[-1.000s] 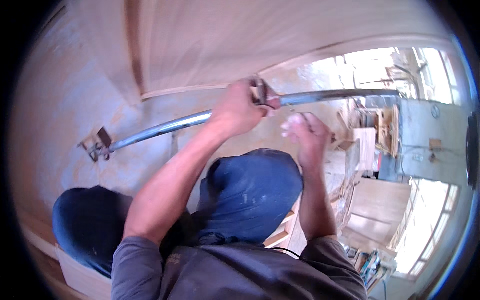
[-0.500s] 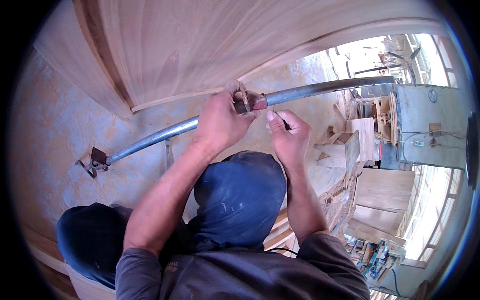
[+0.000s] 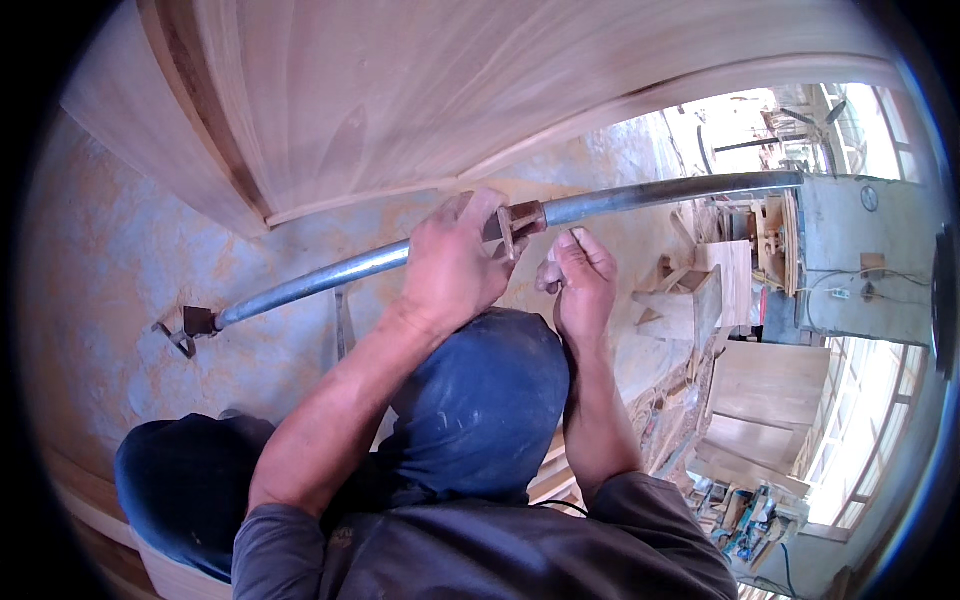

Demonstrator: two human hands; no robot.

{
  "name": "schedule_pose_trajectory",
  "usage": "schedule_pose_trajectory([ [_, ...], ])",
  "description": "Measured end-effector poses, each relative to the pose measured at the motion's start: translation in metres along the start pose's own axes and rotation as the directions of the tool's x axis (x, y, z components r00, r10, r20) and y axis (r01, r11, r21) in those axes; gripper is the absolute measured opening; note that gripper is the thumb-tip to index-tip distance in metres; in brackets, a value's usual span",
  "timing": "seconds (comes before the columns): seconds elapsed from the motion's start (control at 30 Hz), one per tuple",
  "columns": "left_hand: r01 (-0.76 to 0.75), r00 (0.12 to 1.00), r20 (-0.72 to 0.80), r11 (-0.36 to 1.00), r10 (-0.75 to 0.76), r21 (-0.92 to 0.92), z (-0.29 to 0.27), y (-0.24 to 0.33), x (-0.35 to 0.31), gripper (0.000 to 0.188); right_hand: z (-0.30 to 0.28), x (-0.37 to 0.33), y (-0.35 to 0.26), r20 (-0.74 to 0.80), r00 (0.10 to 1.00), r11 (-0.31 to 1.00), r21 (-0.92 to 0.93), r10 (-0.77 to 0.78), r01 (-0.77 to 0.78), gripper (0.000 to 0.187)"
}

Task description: The person assembles a wooden cabinet frame by clamping curved wooden panels together. They use a bar clamp and a wrench to tighten the joints, then remove the clamp and inspect the assembly.

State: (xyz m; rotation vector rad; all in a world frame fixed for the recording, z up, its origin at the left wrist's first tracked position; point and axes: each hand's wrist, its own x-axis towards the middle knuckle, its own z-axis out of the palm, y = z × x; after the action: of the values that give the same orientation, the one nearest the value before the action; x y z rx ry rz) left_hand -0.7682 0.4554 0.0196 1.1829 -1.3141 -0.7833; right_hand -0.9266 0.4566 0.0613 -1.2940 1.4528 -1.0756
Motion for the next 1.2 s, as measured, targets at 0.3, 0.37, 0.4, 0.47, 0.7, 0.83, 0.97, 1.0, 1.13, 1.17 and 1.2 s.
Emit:
schedule_pose_trajectory([
  [0.3,0.223,0.965,0.161,0.972,-0.209,-0.071,-0.014,0.005,0.011,0.048,-0.007,0.020,0.032,0.244,0.970,0.969,0.233,0.018,-0.076,0.043],
  [0.37,0.324,0.917,0.255,0.946,-0.308,-0.022,-0.020,0.009,0.015,0.060,0.000,0.022,0.037,0.446,0.895,0.881,0.421,0.004,-0.214,0.061],
  [0.4,0.355,0.896,0.286,0.935,-0.339,-0.005,-0.019,0.009,0.016,0.067,0.004,0.025,0.038,0.558,0.828,0.843,0.471,-0.056,-0.261,0.070],
  [0.47,0.409,0.870,0.342,0.907,-0.356,-0.097,-0.014,0.005,0.016,0.077,0.015,0.020,0.022,0.594,0.787,0.745,0.598,-0.164,-0.296,0.080],
  [0.7,0.350,0.883,0.270,0.922,-0.383,0.165,0.004,-0.024,0.006,0.050,0.041,0.014,0.053,0.527,0.838,0.600,0.718,-0.140,-0.352,0.082],
  [0.83,0.216,0.880,0.427,0.976,-0.207,0.028,-0.004,-0.032,0.006,0.040,0.024,0.023,0.110,0.480,0.877,0.687,0.641,-0.011,-0.342,0.075],
  [0.97,0.347,0.934,0.019,0.921,-0.356,0.175,-0.002,-0.052,-0.016,0.025,0.019,0.042,0.117,0.455,0.889,0.642,0.667,0.051,-0.378,0.054],
  [1.0,0.345,0.938,-0.106,0.920,-0.330,0.186,0.000,-0.065,-0.026,0.021,0.007,0.045,0.131,0.406,0.914,0.595,0.730,0.019,-0.337,0.043],
  [1.13,0.714,0.212,-0.811,0.653,-0.546,-0.253,-0.091,-0.167,-0.102,0.016,-0.020,0.052,0.182,0.448,0.870,0.366,0.789,0.207,-0.493,0.020],
  [1.17,0.569,-0.044,-0.857,0.693,-0.513,-0.443,-0.130,-0.212,-0.147,0.017,-0.007,0.050,0.188,0.422,0.852,0.339,0.788,0.310,-0.514,0.020],
  [1.2,0.572,-0.252,-0.713,0.494,-0.654,-0.655,-0.141,-0.197,-0.142,0.016,-0.020,0.050,0.195,0.331,0.842,0.341,0.803,0.426,-0.489,0.022],
])
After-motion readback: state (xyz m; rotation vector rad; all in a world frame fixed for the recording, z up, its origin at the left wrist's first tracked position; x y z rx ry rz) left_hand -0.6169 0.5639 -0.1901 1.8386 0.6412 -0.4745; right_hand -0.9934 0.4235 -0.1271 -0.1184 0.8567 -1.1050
